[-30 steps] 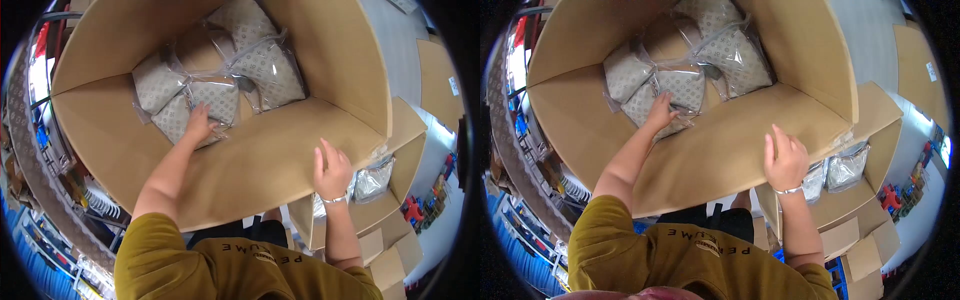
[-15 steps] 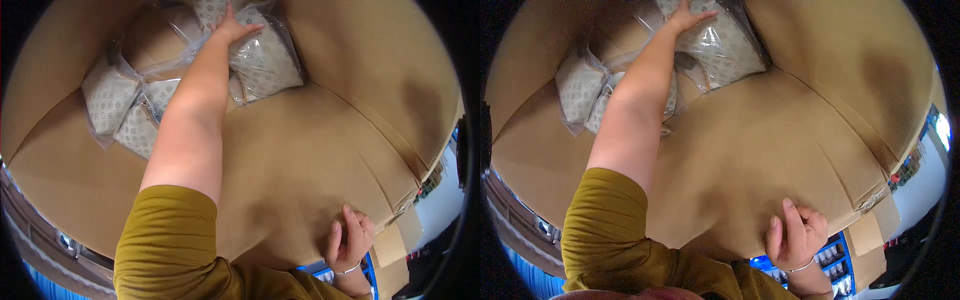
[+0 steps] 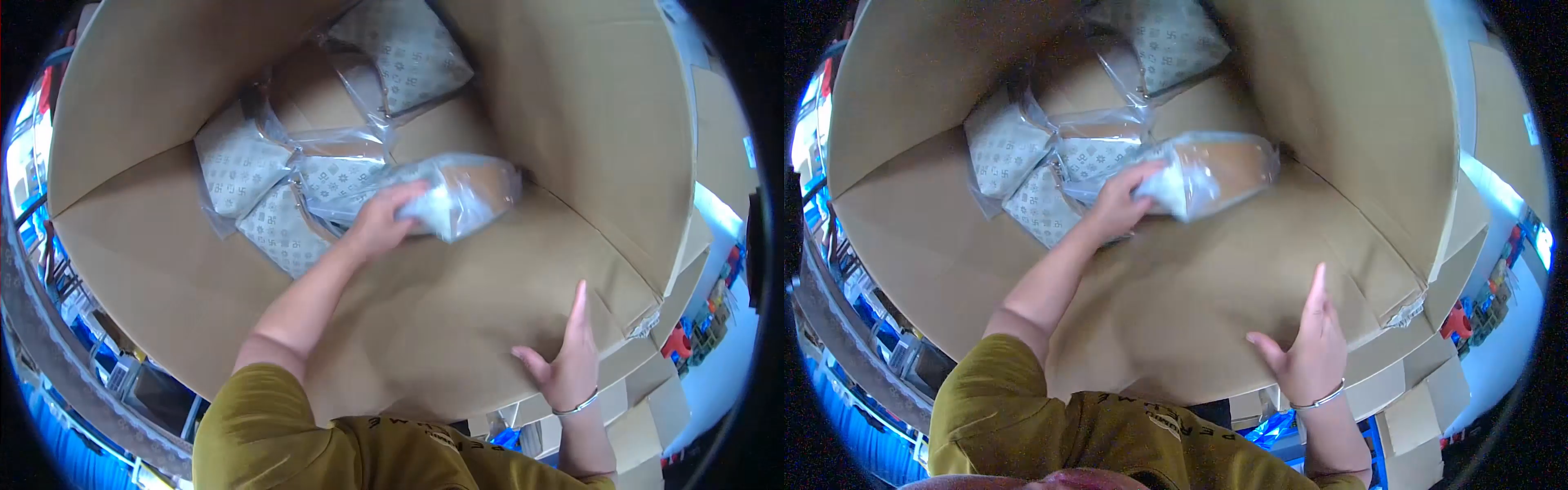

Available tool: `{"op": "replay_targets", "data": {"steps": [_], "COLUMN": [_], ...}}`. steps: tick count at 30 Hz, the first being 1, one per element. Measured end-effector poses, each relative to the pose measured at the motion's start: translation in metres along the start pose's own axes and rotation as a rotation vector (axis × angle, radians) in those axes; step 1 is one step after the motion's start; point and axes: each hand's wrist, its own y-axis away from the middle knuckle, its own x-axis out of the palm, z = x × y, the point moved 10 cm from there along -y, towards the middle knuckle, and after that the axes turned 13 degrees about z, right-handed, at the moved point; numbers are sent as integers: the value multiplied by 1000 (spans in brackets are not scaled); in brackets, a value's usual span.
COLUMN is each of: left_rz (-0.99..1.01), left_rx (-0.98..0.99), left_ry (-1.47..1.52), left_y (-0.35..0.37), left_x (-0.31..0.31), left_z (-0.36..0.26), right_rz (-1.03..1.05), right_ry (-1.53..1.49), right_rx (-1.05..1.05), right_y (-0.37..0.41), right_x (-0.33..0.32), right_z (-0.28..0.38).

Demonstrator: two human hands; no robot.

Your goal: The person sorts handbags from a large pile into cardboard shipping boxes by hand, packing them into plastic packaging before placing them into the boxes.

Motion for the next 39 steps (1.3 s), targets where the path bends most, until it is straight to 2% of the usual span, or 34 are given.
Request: {"op": "replay_targets", "data": {"steps": [1,3,4,6,8,9,13,16,17,20,21,24,29,32,33,35,36,37,39], "left_rz": [15,158,192,220,426,423,492,430,427,138,124,68,122,87,54,27,-246,-515,-444], "left_rx": [169,267,305,329,494,488,563,673,665,513,496,582,594,579,563,550,705,853,858], "left_ry": [-134,-228,-178,-127,-148,-141,-50,-229,-234,-302,-321,-421,-534,-571,-651,-739,-656,-548,-685], "left_y": [14,31,36,36,36,31,27,41,41,36,35,27,5,-13,-21,-32,-20,-1,42], "left_x": [-3,-5,-9,-23,-12,-13,0,9,13,1,4,15,32,48,56,67,53,32,-4], "left_z": [-39,-90,-112,-141,-172,-175,-190,-206,-209,-213,-218,-247,-263,-271,-273,-274,-289,-303,-287], "right_rz": [8,14,12,77,189,199,9,-156,-153,-6,5,-177,-476,-653,-646,-713,-740,-744,-854], "right_ry": [4,275,407,376,314,316,272,223,220,-202,-203,-145,-60,-36,-40,-282,-401,-402,-551], "right_rx": [-8,-90,-133,-189,-266,-266,-306,-350,-358,-144,-170,-258,-343,-371,-382,-172,-46,-22,56], "right_y": [-2,-9,-13,-23,-29,-32,-28,-20,-20,-37,-39,-33,1,24,24,21,24,26,32], "right_x": [2,7,11,18,30,31,17,10,15,44,44,13,-34,-43,-42,-45,-43,-43,-51], "right_z": [-1,5,11,16,22,21,16,9,0,-60,-54,-29,-7,-7,-7,-39,-58,-59,-68]}}
